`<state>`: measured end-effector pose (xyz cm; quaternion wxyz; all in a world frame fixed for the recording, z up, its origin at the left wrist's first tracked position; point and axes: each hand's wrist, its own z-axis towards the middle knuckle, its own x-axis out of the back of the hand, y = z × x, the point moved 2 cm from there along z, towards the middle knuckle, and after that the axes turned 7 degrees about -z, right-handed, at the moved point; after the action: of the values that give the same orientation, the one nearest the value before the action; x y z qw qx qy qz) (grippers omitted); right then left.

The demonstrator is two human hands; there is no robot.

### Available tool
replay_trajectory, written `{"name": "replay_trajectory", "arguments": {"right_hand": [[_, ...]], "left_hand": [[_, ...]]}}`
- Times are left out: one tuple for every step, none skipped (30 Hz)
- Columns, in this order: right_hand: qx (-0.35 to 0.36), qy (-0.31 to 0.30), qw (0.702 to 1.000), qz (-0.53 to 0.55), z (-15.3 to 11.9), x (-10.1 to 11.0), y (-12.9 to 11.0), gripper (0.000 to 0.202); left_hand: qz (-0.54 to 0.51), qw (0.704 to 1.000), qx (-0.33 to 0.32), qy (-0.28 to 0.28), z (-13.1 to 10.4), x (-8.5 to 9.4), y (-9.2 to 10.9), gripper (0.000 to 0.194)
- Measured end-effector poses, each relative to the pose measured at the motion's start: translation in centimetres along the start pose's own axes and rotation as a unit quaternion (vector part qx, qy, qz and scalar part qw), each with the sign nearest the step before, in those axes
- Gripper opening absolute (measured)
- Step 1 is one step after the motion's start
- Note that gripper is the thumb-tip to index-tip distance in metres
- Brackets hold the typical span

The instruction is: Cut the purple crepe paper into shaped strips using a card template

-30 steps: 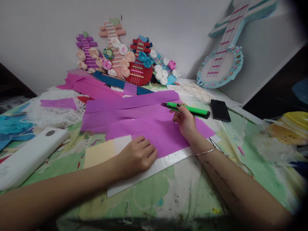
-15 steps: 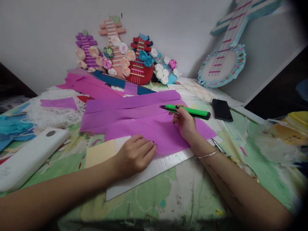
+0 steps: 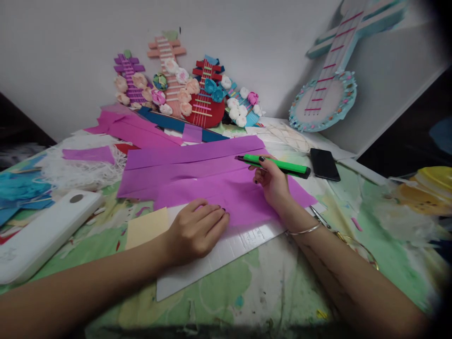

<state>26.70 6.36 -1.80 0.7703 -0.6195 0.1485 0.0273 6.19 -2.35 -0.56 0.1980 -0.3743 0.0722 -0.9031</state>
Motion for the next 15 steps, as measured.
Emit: {"name": "replay_trajectory", "arguments": {"right_hand": [[0.004,0.004,1.0,0.004,0.0,0.0,-0.2,0.018],[0.008,0.007,1.0,0.006,0.0,0.0,-0.5,0.017],[0.013,0.009,1.0,0.005,0.0,0.0,-0.7,0.017],[0.019,0.01,1.0,0.001,-0.1,0.0,-0.8,0.016],[0.028,0.011,1.0,-0.006,-0.1,0.0,-1.0,0.014],[0.04,0.011,0.999,-0.015,-0.1,0.1,-1.1,0.013],[0.054,0.012,0.998,-0.027,-0.2,0.1,-1.2,0.012],[0.071,0.016,0.997,-0.041,-0.2,0.1,-1.3,0.011],[0.088,0.02,0.994,-0.057,-0.3,0.2,-1.4,0.011],[0.105,0.024,0.991,-0.075,-0.4,0.2,-1.6,0.011],[0.121,0.027,0.988,-0.094,-0.5,0.2,-1.7,0.012],[0.137,0.03,0.984,-0.114,-0.6,0.2,-2.0,0.013],[0.153,0.034,0.979,-0.133,-0.7,0.2,-2.3,0.014],[0.171,0.039,0.973,-0.152,-0.9,0.2,-2.6,0.015],[0.191,0.046,0.966,-0.17,-1.0,0.2,-3.0,0.017]], "left_hand": [[0.003,1.0,0.001,0.006,0.0,0.1,0.0,0.012],[0.006,1.0,0.003,0.013,0.0,0.1,-0.1,0.012],[0.007,1.0,0.008,0.019,-0.1,0.1,-0.2,0.012],[0.007,0.999,0.019,0.025,-0.2,0.0,-0.3,0.012],[0.005,0.999,0.034,0.03,-0.3,-0.1,-0.5,0.011],[0.0,0.998,0.051,0.037,-0.5,-0.2,-0.8,0.011],[-0.007,0.997,0.068,0.045,-0.6,-0.4,-1.1,0.011],[-0.016,0.995,0.086,0.054,-0.8,-0.5,-1.5,0.011],[-0.028,0.992,0.105,0.063,-1.0,-0.6,-1.9,0.011],[-0.045,0.989,0.125,0.07,-1.1,-0.7,-2.4,0.011],[-0.067,0.984,0.148,0.073,-1.2,-0.7,-3.0,0.011],[-0.09,0.978,0.175,0.073,-1.3,-0.7,-3.6,0.011],[-0.114,0.97,0.203,0.073,-1.3,-0.6,-4.3,0.01],[-0.136,0.961,0.229,0.074,-1.3,-0.5,-4.9,0.01],[-0.157,0.951,0.253,0.078,-1.3,-0.3,-5.5,0.01]]}}
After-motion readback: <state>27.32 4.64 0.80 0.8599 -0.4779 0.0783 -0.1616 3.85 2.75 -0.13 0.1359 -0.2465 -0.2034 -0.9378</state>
